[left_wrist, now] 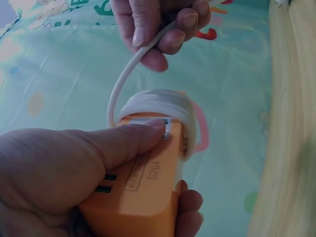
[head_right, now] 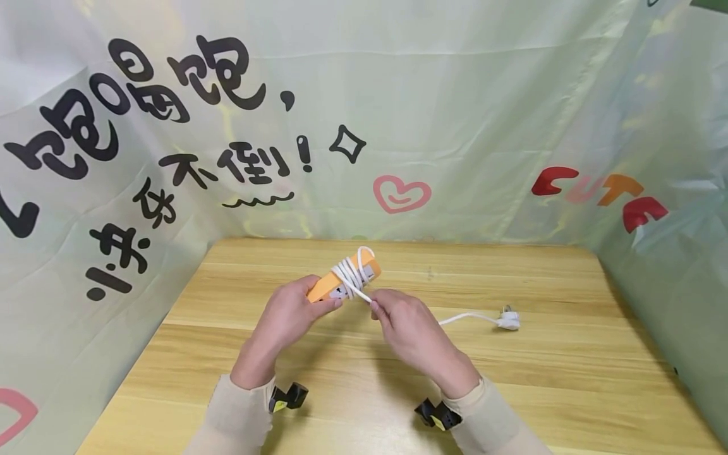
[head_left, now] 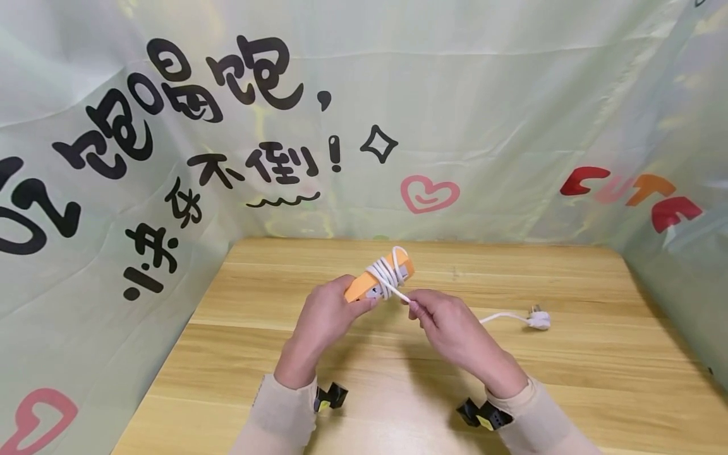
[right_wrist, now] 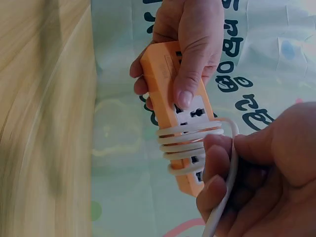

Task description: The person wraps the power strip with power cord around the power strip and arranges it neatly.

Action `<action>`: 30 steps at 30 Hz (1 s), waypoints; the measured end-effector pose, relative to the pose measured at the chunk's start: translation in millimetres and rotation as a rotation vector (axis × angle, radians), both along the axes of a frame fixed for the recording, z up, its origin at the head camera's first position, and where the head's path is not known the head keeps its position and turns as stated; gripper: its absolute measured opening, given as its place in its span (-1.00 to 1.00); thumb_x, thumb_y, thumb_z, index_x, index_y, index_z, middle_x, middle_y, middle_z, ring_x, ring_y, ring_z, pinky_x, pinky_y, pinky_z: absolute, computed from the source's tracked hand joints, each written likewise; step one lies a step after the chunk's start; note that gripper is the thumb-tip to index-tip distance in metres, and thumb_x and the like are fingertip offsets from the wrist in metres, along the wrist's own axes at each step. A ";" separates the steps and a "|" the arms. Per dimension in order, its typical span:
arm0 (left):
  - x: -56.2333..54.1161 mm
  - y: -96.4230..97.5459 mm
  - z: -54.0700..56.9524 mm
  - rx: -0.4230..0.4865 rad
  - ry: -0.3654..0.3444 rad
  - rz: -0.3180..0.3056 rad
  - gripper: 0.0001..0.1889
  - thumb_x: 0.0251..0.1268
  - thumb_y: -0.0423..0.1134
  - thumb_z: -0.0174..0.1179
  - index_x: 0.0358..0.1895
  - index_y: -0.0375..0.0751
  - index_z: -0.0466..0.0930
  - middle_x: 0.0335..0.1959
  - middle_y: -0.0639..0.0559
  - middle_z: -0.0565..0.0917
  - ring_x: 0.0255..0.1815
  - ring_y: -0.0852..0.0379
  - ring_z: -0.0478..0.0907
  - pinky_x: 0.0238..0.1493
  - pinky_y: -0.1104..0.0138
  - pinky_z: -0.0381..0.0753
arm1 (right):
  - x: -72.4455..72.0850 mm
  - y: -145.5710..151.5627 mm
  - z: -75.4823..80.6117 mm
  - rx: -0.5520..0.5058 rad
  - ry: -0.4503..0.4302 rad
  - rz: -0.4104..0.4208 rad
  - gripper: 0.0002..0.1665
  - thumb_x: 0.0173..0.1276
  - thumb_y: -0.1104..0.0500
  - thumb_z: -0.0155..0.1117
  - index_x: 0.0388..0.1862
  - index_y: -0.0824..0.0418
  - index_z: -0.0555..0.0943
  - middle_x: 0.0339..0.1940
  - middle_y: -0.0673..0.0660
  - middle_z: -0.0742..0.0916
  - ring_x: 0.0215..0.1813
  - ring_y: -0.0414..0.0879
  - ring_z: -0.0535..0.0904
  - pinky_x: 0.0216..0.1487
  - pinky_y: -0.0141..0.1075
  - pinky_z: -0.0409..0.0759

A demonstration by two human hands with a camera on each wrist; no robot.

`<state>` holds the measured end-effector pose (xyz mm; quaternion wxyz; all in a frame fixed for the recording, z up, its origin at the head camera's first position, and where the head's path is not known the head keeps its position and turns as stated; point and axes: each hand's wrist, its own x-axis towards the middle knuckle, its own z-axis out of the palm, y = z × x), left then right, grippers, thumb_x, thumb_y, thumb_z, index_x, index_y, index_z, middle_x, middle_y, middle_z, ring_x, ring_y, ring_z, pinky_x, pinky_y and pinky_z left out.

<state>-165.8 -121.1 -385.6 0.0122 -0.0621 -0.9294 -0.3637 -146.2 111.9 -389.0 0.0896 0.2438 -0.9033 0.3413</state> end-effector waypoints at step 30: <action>-1.4 -6.9 5.2 0.154 -0.022 0.027 -0.66 0.26 0.07 0.50 0.00 0.02 0.74 -0.40 0.08 0.65 -0.43 0.07 0.49 -0.42 0.23 0.44 | 0.7 -0.9 -0.6 -0.083 -0.065 -0.012 -0.72 0.61 0.06 0.27 -0.40 -0.02 0.58 -0.63 -0.17 0.41 -0.59 -0.35 0.23 -0.53 -0.38 0.27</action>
